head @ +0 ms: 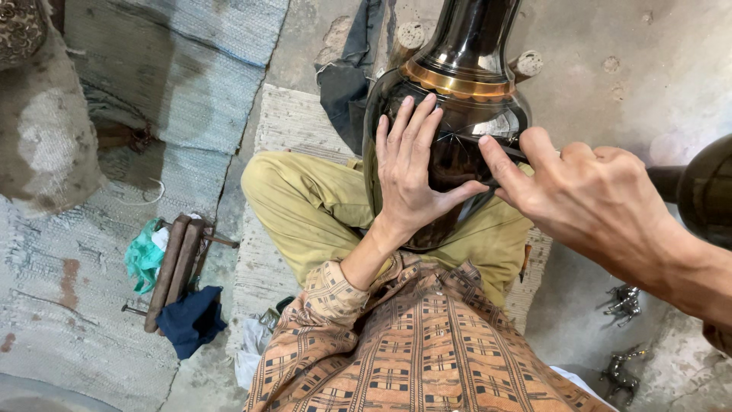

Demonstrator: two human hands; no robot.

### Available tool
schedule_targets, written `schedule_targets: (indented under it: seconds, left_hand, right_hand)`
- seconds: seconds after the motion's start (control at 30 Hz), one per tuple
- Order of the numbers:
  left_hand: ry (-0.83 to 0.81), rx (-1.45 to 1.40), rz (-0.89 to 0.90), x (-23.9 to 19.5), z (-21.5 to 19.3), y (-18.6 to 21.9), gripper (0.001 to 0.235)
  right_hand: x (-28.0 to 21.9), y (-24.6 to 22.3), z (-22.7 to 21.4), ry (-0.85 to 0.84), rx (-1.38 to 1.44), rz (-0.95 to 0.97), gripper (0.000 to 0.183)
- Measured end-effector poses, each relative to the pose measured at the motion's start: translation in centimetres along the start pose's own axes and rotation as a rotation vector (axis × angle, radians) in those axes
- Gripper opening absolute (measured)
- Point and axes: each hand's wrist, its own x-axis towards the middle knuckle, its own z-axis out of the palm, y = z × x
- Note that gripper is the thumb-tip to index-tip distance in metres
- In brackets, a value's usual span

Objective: The person sits cross-legged and uses a small chisel to engrave a floral pattern onto a dark metallic vase. They then switch to a larger chisel to deepen the engraved lines, holding the vase steady with their left hand.

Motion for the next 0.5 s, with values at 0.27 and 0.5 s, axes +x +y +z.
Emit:
schedule_targets:
  seconds: [0.27,0.5]
  left_hand:
    - [0.006,-0.006,0.0,-0.06,0.0,0.03,0.111]
    - [0.008,0.004,-0.001,0.02,0.03,0.06,0.109]
  right_hand:
    - [0.57,0.18,-0.41,0.006,0.005,-0.006,0.053]
    - [1.04,0.22,-0.88,0.045,-0.01,-0.034,0.057]
